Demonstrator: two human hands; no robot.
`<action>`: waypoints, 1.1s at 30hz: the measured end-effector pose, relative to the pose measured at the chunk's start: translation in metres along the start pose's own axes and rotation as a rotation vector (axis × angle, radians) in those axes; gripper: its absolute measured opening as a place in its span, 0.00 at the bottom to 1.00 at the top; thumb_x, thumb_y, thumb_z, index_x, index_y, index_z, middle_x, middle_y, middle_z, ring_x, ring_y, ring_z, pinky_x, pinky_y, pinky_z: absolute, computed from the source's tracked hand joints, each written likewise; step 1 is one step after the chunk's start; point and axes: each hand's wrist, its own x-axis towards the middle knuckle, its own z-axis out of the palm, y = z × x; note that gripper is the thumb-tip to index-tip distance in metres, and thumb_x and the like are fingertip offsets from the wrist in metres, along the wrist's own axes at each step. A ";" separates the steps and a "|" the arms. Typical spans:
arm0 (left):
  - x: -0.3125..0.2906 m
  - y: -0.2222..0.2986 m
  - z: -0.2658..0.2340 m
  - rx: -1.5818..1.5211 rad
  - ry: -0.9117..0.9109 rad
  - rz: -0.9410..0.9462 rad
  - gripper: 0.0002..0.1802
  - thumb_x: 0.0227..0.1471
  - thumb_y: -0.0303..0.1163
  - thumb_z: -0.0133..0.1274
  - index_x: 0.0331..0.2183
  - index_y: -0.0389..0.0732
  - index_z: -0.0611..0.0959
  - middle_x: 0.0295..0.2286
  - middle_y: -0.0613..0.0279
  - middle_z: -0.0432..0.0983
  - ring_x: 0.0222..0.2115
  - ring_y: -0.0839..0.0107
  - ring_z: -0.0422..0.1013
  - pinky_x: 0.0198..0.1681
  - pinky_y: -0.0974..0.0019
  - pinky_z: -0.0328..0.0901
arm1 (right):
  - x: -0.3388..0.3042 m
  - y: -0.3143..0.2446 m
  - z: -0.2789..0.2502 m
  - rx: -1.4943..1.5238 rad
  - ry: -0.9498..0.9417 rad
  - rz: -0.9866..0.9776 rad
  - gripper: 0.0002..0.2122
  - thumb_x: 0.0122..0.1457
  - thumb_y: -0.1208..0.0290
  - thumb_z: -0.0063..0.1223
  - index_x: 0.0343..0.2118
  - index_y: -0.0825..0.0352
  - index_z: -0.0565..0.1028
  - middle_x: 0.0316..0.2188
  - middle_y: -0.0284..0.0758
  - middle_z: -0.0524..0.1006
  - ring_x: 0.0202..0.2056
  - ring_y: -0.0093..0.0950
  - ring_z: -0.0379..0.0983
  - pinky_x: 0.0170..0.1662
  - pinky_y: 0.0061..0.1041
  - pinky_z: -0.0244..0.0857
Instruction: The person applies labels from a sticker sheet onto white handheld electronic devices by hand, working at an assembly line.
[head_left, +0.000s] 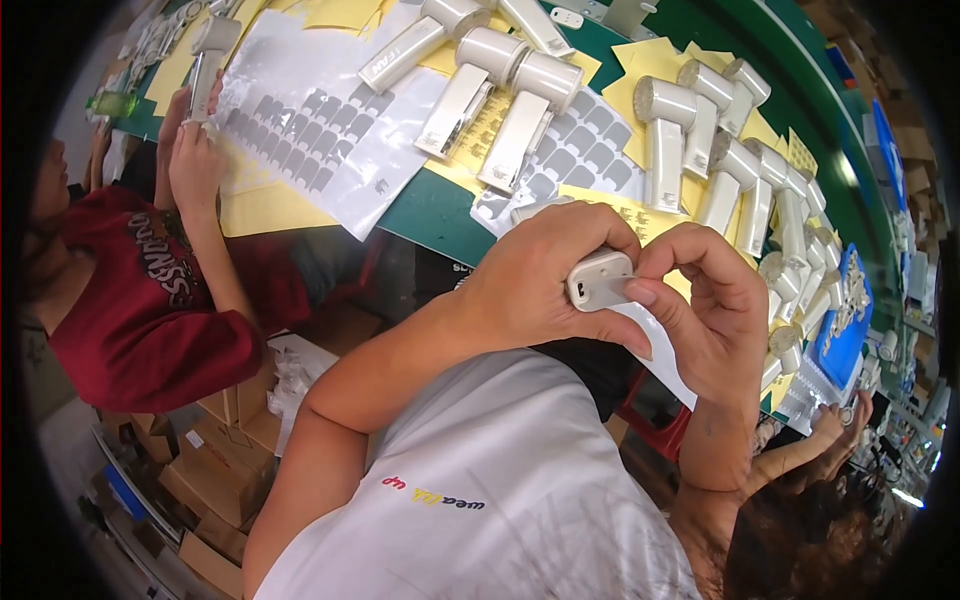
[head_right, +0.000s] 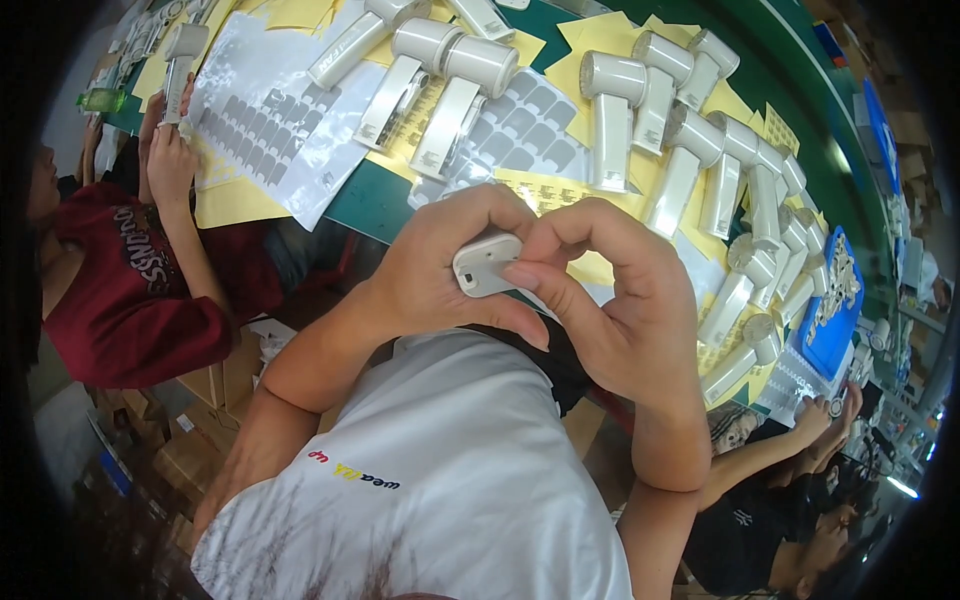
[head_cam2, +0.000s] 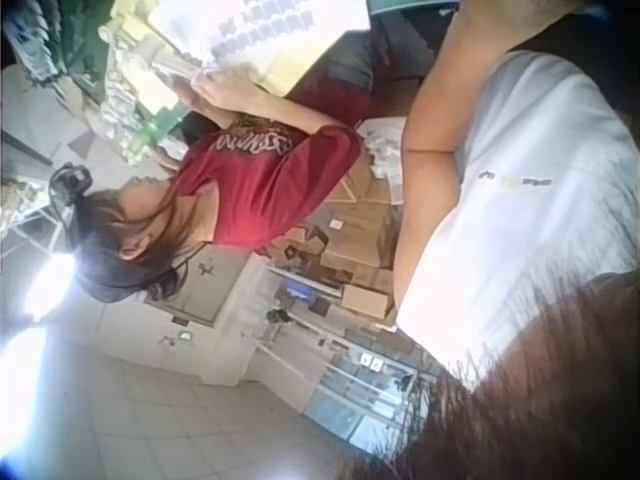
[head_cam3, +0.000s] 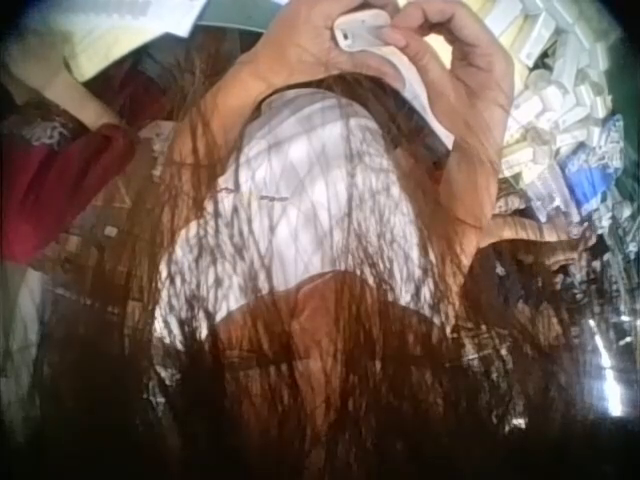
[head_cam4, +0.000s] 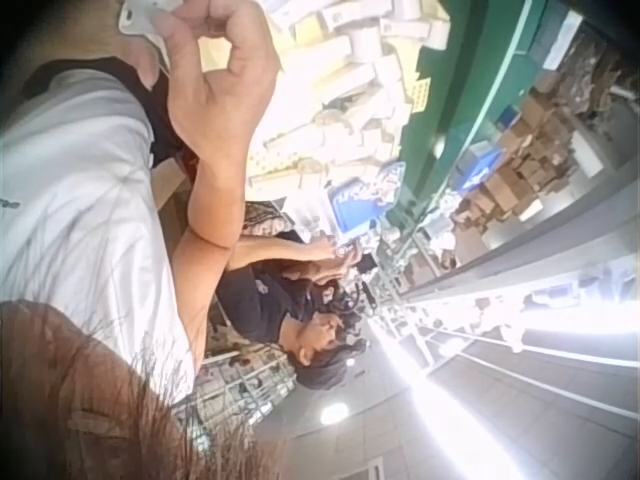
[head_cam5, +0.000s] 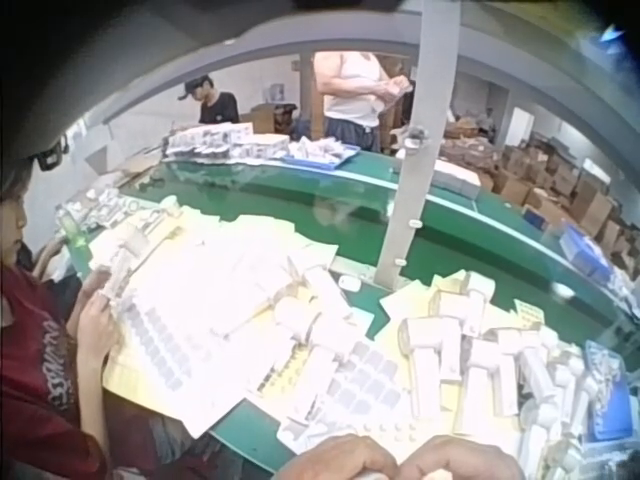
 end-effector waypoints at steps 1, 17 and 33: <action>0.000 0.000 0.000 -0.001 0.000 0.001 0.35 0.33 0.55 0.74 0.35 0.39 0.78 0.31 0.58 0.76 0.32 0.54 0.73 0.36 0.58 0.67 | 0.000 0.000 0.000 -0.009 -0.001 -0.008 0.07 0.55 0.80 0.65 0.34 0.70 0.77 0.30 0.31 0.78 0.32 0.21 0.73 0.40 0.20 0.67; -0.002 0.000 0.002 0.001 0.015 -0.001 0.34 0.33 0.53 0.75 0.35 0.40 0.79 0.31 0.58 0.76 0.33 0.54 0.73 0.37 0.58 0.67 | -0.001 -0.001 0.001 -0.087 -0.001 -0.038 0.06 0.54 0.81 0.65 0.33 0.69 0.77 0.29 0.31 0.78 0.31 0.21 0.73 0.39 0.19 0.66; -0.002 0.002 0.001 0.022 -0.007 -0.004 0.32 0.34 0.50 0.75 0.35 0.40 0.78 0.32 0.59 0.76 0.34 0.54 0.73 0.39 0.57 0.66 | -0.003 -0.005 0.003 -0.045 0.015 0.034 0.06 0.55 0.81 0.64 0.33 0.70 0.76 0.29 0.30 0.77 0.33 0.20 0.72 0.41 0.19 0.65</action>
